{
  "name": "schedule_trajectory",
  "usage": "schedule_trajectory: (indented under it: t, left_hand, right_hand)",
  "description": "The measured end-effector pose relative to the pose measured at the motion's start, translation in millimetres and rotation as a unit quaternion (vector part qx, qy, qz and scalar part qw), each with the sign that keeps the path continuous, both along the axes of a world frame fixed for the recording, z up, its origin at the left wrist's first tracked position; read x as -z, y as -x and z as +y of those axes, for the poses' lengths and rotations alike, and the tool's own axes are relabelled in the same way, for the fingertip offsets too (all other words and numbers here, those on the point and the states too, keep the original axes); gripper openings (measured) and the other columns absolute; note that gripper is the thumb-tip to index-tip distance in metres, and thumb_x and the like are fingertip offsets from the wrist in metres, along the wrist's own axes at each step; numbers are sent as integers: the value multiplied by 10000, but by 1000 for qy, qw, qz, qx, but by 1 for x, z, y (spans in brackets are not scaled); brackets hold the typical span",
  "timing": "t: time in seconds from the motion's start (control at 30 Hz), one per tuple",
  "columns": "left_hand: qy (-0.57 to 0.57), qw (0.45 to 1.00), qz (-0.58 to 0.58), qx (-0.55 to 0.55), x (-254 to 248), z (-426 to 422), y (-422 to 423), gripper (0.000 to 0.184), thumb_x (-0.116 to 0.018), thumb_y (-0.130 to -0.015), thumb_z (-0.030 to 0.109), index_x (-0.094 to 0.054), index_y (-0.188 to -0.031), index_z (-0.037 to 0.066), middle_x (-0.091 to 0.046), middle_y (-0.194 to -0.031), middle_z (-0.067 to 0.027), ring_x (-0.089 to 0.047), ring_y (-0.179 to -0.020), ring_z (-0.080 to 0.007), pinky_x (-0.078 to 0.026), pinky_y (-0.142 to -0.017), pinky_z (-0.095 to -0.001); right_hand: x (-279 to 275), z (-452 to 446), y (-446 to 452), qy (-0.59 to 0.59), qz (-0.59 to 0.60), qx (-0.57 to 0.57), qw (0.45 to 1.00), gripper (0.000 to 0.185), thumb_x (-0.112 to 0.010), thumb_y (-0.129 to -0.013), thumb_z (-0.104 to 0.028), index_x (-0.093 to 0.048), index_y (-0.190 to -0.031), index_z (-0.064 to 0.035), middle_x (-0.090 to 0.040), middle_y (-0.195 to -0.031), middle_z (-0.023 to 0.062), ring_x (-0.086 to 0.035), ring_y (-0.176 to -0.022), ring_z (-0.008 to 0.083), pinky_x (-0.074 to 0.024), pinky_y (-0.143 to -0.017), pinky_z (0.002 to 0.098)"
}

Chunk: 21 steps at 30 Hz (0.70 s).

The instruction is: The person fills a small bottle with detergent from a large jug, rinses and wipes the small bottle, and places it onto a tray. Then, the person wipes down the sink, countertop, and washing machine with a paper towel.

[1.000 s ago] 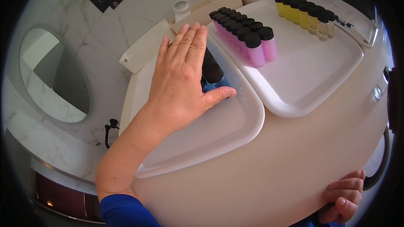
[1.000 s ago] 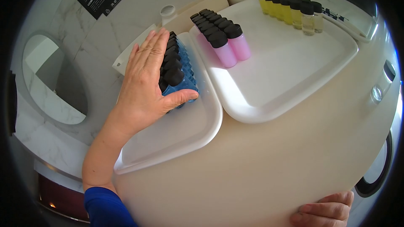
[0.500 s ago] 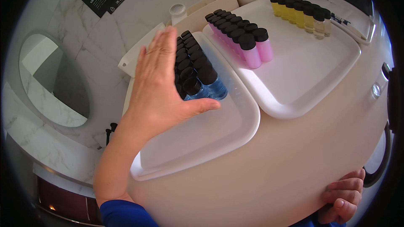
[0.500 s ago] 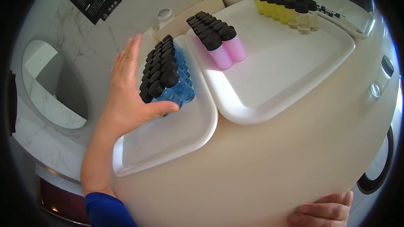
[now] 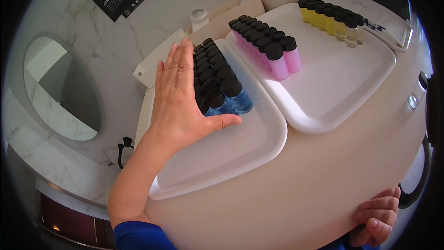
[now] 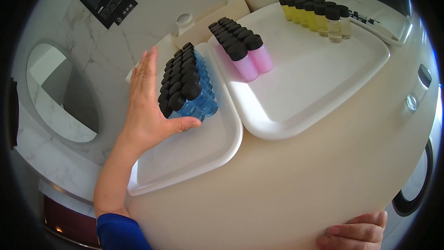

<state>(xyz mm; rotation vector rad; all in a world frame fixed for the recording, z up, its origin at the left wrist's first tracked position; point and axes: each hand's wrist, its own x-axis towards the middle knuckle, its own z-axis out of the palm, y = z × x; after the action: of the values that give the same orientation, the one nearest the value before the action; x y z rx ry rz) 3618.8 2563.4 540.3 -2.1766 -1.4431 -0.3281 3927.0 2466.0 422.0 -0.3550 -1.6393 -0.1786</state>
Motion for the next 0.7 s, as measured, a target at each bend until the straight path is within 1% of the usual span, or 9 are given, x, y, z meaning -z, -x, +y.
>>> schedule_trajectory:
  t: [0.17,0.23,0.27,0.33,0.4,0.53,0.6,0.63,0.7]
  left_hand:
    - [12,998,-64,11,-8,-7,4,1266,-816,-532,531,-109,-1415,-40,-231,-1436,-249,-150,-1378,-348,-100,-1115,-481]
    - [20,996,-87,18,-9,-7,8,1262,-822,-529,521,-117,-1415,-37,-233,-1431,-259,-157,-1372,-360,-113,-1112,-480]
    - [25,992,-120,26,-9,-6,11,1252,-815,-538,531,-123,-1413,-38,-231,-1428,-267,-167,-1364,-375,-128,-1107,-479]
    - [30,987,-154,41,-10,-4,17,1243,-807,-547,542,-129,-1412,-39,-230,-1424,-276,-176,-1355,-390,-142,-1102,-478]
    - [23,983,-166,78,-10,-2,20,1203,-778,-586,559,-136,-1414,-31,-227,-1423,-281,-200,-1337,-415,-158,-1094,-476]
    - [24,980,-172,101,-16,-8,14,1159,-738,-631,580,-142,-1413,-34,-226,-1431,-271,-198,-1342,-405,-153,-1095,-476]
    - [12,989,-111,97,-20,-13,7,1129,-711,-657,593,-154,-1411,-37,-235,-1435,-258,-197,-1346,-396,-148,-1096,-473]
    - [10,987,-119,104,-21,-18,1,1096,-695,-666,607,-203,-1400,-42,-257,-1433,-247,-216,-1343,-391,-158,-1092,-477]
    - [26,986,-98,132,-26,-29,-12,1079,-693,-666,606,-228,-1394,-40,-266,-1429,-249,-234,-1337,-391,-168,-1088,-480]
  right_hand:
    - [-1,-1,0,-1,-3,5,1000,170,-478,-927,-135,-490,-978,27,-596,-637,116,-544,-494,183,-409,-408,262]
    - [1,2,3,-24,32,-15,999,138,-527,-878,-97,-536,-945,23,-602,-681,109,-566,-551,183,-422,-467,260]
    - [6,4,5,-27,30,-9,999,138,-527,-878,-97,-536,-945,23,-602,-681,109,-566,-551,183,-422,-467,260]
    - [16,6,9,-47,79,59,994,168,-471,-826,-104,-572,-957,-73,-580,-630,-18,-509,-538,113,-357,-533,263]
    - [17,8,9,-56,72,61,994,170,-452,-842,-115,-567,-961,-72,-577,-628,-20,-498,-536,107,-354,-534,259]
    - [15,10,6,-64,65,42,995,157,-444,-858,-124,-558,-949,-67,-579,-628,-20,-494,-535,98,-352,-531,249]
    - [11,5,5,-57,63,65,994,123,-474,-872,-143,-555,-935,-76,-599,-641,-26,-515,-547,97,-360,-533,240]
    - [9,3,2,-38,49,57,996,107,-489,-881,-151,-555,-931,-83,-609,-643,-30,-528,-550,95,-364,-533,233]
    - [6,-2,1,-1,47,62,997,74,-522,-903,-168,-554,-922,-105,-631,-639,-42,-561,-546,90,-372,-529,217]
